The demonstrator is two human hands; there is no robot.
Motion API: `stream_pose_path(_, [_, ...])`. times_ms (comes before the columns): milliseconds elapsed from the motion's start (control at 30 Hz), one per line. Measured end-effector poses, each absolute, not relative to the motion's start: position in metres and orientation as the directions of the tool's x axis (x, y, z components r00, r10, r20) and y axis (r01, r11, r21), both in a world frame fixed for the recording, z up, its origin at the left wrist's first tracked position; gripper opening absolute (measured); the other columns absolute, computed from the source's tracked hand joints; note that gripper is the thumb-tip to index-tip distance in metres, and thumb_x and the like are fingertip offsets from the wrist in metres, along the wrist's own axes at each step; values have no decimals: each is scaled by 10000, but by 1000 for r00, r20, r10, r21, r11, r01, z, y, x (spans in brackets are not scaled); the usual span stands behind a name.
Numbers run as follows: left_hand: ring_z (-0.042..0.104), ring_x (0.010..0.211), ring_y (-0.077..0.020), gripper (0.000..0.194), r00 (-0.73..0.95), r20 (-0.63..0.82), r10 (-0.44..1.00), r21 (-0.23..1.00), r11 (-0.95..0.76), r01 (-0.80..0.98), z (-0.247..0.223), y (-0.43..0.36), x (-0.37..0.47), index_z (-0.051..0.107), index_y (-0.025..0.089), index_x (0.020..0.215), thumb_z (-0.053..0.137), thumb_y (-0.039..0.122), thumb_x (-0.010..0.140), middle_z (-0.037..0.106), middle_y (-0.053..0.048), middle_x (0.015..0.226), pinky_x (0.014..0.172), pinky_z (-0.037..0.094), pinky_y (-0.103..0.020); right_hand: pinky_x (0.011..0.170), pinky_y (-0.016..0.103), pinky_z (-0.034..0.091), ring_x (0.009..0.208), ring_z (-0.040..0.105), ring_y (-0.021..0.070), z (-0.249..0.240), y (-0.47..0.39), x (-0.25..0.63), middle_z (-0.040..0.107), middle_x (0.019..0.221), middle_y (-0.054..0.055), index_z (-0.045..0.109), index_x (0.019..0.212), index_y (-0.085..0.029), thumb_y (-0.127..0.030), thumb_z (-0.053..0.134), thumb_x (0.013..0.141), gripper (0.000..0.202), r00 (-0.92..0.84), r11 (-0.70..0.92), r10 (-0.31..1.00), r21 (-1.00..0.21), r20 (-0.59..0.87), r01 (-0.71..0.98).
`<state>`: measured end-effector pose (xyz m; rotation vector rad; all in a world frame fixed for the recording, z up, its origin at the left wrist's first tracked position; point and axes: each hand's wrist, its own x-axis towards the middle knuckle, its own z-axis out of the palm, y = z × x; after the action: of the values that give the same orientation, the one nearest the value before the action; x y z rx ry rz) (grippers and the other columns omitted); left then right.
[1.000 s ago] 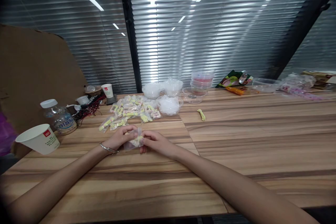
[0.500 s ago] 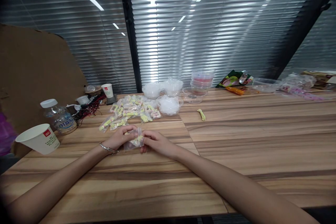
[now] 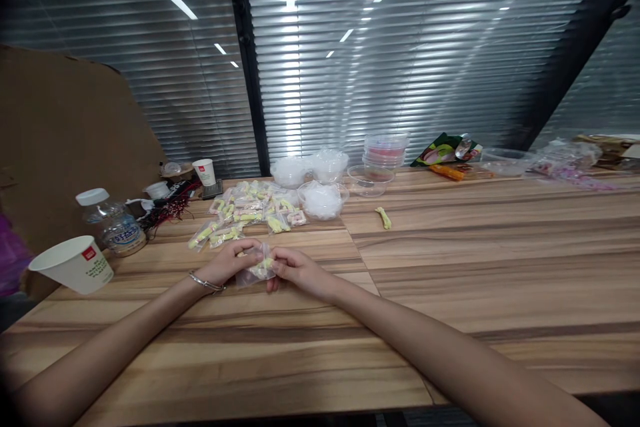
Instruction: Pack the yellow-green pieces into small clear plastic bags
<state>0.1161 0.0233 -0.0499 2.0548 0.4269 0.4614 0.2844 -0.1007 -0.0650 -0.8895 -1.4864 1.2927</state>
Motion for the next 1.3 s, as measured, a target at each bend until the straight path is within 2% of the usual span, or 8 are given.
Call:
stream_pose_path(200, [558,836,-183,336,870,155,468,855,-505,119,-51,25,117,654,145,854,590,466,776,642,-40,862,799,429,-270,750,283,421,739,552,138,-62,-102,283,580,763,25,541,932,-139,-534,538,839,407,-295,158,940,-984,174,-78])
stream_pose_path(567, [551,818,-171,319,869,165,466,847,-518,117,-51,24,117,645,147,826,583,458,795,631,-35,844,787,412,-261,777,287,417,760,561,143,-63,-101,286,590,781,27,553,948,-141,-505,498,874,376,-294,223,932,-975,211,5])
stream_pose_path(900, [550,820,-165,337,872,166,460,839,-530,120,-50,24,117,646,136,829,576,464,796,629,-31,840,793,413,-248,751,279,427,743,565,140,-66,-100,285,589,779,34,553,959,-123,-460,512,880,348,-292,202,934,-978,206,-47])
stream_pose_path(1300, [546,803,-151,323,870,167,463,849,-517,112,-54,26,117,638,136,810,570,451,808,625,-31,828,772,407,-233,726,285,433,720,561,143,-65,-102,284,593,768,38,540,952,-130,-458,464,904,340,-283,246,929,-969,239,-11])
